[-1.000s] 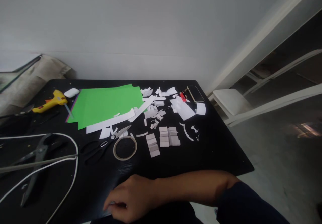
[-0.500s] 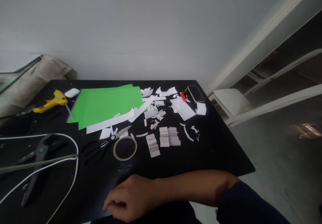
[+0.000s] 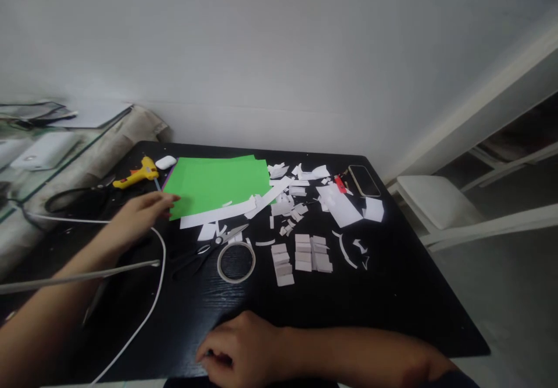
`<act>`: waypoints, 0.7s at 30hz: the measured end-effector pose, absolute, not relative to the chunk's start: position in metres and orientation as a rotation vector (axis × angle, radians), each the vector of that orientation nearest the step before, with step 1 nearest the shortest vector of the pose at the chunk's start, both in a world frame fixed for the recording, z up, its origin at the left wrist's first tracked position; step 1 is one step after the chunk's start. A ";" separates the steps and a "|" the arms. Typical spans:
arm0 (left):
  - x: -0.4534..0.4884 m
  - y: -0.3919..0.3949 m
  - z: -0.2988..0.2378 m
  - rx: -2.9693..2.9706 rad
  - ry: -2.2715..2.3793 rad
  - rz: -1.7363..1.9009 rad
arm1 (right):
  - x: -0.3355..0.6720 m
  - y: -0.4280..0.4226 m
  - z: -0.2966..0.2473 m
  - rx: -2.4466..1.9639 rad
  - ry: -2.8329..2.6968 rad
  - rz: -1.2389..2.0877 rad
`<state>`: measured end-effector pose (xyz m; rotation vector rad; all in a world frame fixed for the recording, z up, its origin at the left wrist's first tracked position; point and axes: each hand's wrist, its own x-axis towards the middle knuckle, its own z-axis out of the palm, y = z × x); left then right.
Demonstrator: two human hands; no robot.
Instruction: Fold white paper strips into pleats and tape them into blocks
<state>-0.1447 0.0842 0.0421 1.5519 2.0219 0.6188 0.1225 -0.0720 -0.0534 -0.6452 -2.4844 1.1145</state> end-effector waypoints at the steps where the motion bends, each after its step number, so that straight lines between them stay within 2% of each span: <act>1: -0.143 0.086 0.034 1.527 2.001 0.592 | 0.122 -0.072 -0.053 -0.649 -2.490 1.120; 7: -0.141 0.098 0.005 1.560 2.096 0.500 | 0.122 -0.070 -0.052 -0.623 -2.503 1.132; 18: -0.136 0.092 -0.021 2.187 2.231 0.134 | 0.122 -0.071 -0.056 -0.601 -2.513 1.095; 21: -0.139 0.094 -0.022 2.251 2.175 0.153 | 0.123 -0.070 -0.053 -0.610 -2.523 1.106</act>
